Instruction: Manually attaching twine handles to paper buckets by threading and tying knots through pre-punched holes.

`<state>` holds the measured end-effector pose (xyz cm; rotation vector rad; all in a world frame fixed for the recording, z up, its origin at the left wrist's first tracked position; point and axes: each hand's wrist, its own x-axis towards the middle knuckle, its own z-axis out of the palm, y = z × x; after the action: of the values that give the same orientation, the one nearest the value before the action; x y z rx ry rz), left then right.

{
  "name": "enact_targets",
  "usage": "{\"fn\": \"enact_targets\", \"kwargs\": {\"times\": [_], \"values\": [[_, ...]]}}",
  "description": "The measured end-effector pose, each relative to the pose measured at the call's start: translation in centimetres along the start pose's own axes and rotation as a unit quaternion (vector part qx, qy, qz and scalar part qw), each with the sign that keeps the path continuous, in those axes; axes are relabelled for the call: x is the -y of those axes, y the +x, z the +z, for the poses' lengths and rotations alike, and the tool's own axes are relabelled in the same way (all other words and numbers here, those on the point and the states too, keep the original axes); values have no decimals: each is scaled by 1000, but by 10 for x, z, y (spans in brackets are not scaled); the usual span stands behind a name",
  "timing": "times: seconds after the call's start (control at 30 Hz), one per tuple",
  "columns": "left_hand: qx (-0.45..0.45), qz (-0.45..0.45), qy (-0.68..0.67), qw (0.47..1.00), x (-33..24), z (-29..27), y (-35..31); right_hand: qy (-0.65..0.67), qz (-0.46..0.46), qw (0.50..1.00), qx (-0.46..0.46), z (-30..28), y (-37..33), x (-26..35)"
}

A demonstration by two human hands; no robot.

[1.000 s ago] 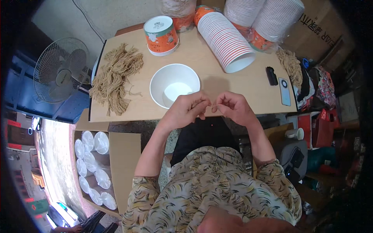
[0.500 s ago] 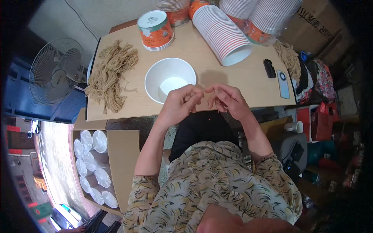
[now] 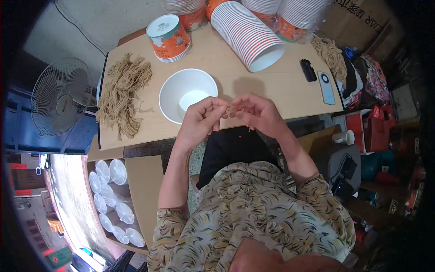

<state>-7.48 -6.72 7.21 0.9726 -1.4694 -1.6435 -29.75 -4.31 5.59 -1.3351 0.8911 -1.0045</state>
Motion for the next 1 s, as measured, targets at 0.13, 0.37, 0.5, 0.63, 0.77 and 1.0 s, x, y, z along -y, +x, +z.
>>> {"fn": "enact_targets", "kwargs": {"times": [0.13,0.37,0.5,0.63,0.77,1.0], "values": [[-2,0,14,1000,0,2,1,-75,-11,997,0,-1,0,-5],[18,-11,10,1000,0,0,2,-47,9,998,-50,-1,-3,-1],[29,0,3,1000,-1,1,3,-40,11,998,-41,-3,-2,-2],[15,-5,24,1000,-13,8,2,-57,-44,996,-46,-1,-2,-4],[29,3,9,1000,-16,8,0,-28,-62,997,-42,2,-3,6],[43,-14,45,998,-23,1,-4,-96,-70,992,-42,2,-1,13]]}}
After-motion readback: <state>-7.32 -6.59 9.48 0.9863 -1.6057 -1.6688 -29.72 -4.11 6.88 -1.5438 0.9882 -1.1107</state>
